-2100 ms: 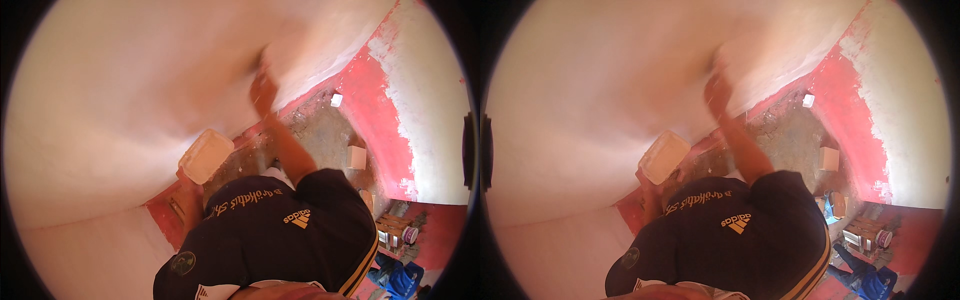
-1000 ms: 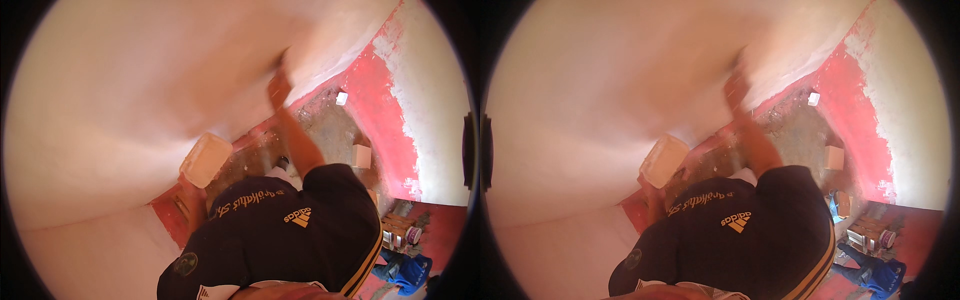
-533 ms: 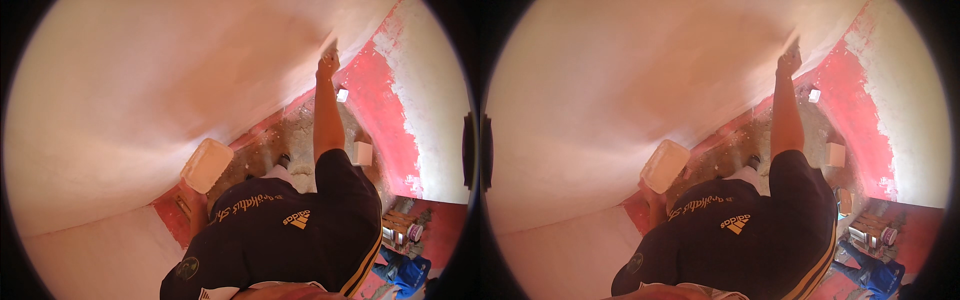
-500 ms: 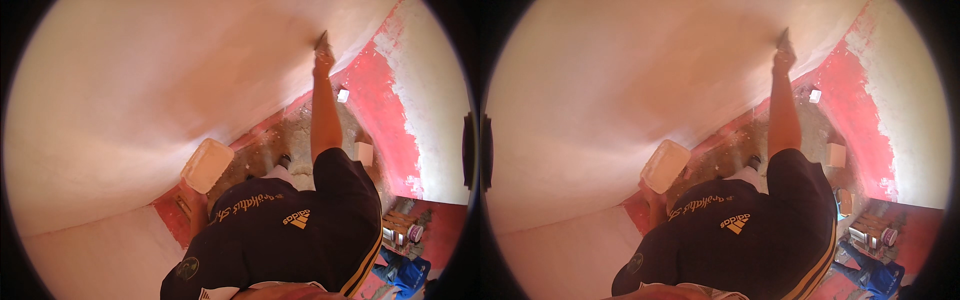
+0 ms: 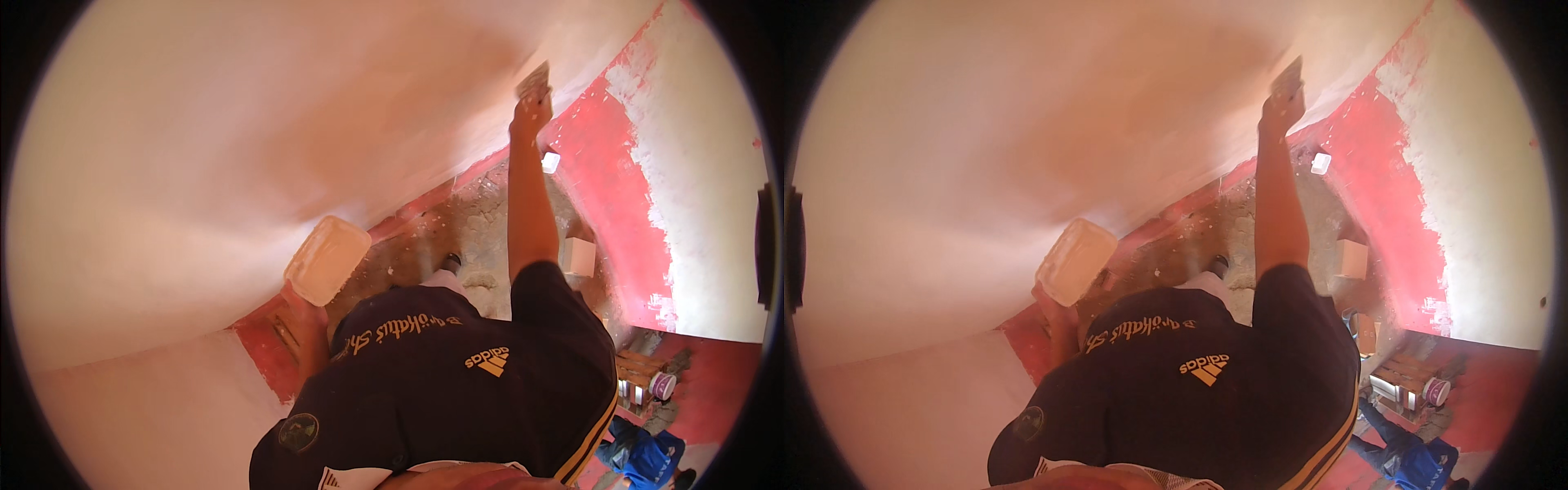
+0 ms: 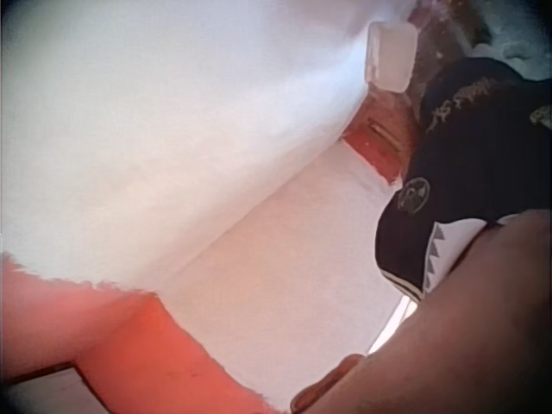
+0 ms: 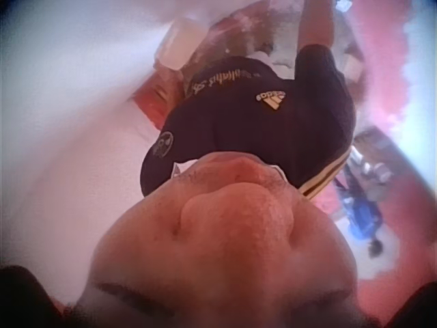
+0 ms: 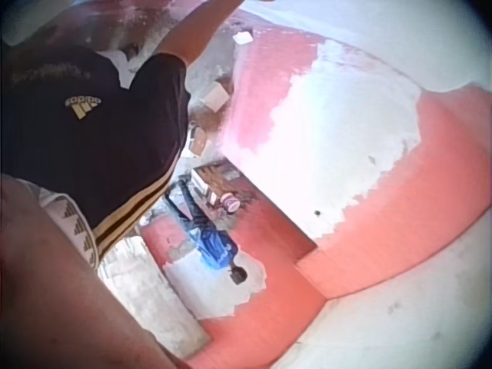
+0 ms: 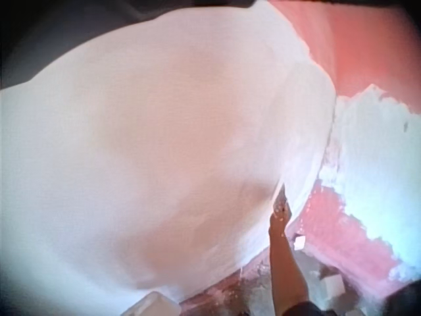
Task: The person applies plaster to a wall using a spatula, repeatedly picking up material from a container and smoothing it over the surface.
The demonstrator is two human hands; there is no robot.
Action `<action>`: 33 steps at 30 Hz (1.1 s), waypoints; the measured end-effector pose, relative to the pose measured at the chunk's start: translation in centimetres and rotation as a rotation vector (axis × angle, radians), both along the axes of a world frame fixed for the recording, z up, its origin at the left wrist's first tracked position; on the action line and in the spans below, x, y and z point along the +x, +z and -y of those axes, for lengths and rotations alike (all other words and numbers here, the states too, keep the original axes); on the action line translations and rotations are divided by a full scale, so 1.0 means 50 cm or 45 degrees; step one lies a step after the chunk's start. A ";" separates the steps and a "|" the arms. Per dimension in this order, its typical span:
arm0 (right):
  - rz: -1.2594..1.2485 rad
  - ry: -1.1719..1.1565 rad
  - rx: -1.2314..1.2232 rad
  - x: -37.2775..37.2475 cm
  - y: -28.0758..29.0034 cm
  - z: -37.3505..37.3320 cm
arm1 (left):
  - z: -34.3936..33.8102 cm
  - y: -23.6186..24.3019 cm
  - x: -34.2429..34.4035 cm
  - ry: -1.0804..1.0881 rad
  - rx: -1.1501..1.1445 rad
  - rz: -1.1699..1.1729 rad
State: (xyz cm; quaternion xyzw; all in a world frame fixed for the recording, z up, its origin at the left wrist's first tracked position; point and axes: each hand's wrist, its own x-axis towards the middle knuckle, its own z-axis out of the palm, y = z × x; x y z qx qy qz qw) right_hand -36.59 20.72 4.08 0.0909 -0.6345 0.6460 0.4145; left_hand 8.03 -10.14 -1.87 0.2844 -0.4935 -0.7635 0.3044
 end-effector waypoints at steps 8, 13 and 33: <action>0.332 0.243 0.363 0.338 -0.060 0.281 | -0.010 0.015 -0.015 0.139 0.331 0.002; 0.104 0.400 0.313 0.284 -0.039 0.163 | -0.004 0.030 0.007 0.175 0.335 0.126; 0.229 0.498 0.168 0.152 -0.178 0.063 | 0.010 0.020 0.017 0.081 0.268 0.133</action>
